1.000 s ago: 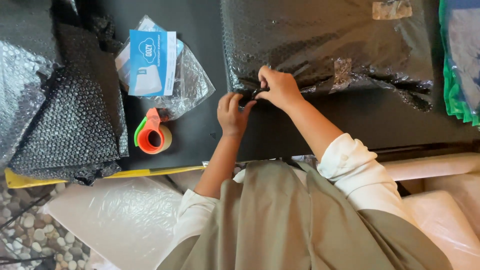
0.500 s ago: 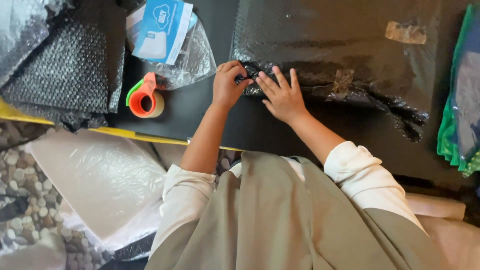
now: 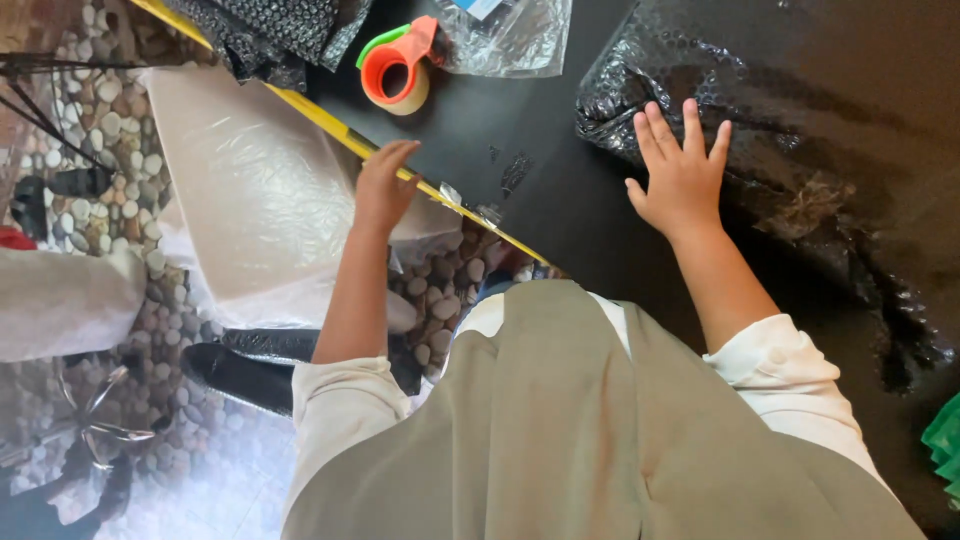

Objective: The person folds and tapes a black bubble mailer, then uses a feather duster to wipe its surface. The person then dusts a blue tote bag on both sides and places it aside.

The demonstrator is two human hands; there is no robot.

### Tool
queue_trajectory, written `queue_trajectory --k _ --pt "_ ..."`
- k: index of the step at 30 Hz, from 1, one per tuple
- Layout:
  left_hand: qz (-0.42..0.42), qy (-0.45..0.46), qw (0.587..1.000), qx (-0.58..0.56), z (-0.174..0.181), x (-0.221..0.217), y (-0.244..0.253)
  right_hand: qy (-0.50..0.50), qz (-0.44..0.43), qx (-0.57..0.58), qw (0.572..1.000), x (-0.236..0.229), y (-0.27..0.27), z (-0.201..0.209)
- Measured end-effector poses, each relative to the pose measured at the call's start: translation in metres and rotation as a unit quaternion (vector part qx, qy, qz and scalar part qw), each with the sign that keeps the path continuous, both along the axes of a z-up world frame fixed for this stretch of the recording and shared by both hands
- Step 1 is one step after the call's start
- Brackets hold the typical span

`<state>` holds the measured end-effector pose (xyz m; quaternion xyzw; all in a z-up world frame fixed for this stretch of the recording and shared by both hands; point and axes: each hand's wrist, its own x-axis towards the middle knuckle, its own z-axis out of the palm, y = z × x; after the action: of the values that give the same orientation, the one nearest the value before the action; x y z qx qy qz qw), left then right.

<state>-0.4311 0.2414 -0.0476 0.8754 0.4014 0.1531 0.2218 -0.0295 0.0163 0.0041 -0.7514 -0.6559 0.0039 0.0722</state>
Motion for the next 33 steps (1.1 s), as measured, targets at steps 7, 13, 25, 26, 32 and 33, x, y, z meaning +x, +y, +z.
queue_trajectory --k 7,13,25,26,32,33 --pt "-0.125 0.155 0.975 0.098 -0.074 0.017 -0.022 0.013 -0.021 -0.050 0.998 0.000 0.002 0.004" --pt "-0.120 0.080 0.974 0.176 -0.091 -0.014 -0.048 0.026 -0.018 -0.056 0.998 0.000 0.001 0.005" --pt "-0.067 0.134 0.959 0.239 -0.097 -0.043 -0.106 0.050 -0.019 -0.079 0.995 0.001 0.003 0.012" --pt "-0.065 0.128 0.965 0.219 -0.091 -0.048 -0.110 0.053 -0.020 -0.075 0.996 0.001 0.005 0.012" --pt "-0.052 0.049 0.970 0.233 -0.059 -0.057 -0.126 0.066 -0.019 -0.066 0.995 0.001 0.006 0.014" --pt "-0.059 0.011 0.969 0.239 -0.052 -0.057 -0.128 0.066 -0.017 -0.066 0.995 0.001 0.007 0.015"
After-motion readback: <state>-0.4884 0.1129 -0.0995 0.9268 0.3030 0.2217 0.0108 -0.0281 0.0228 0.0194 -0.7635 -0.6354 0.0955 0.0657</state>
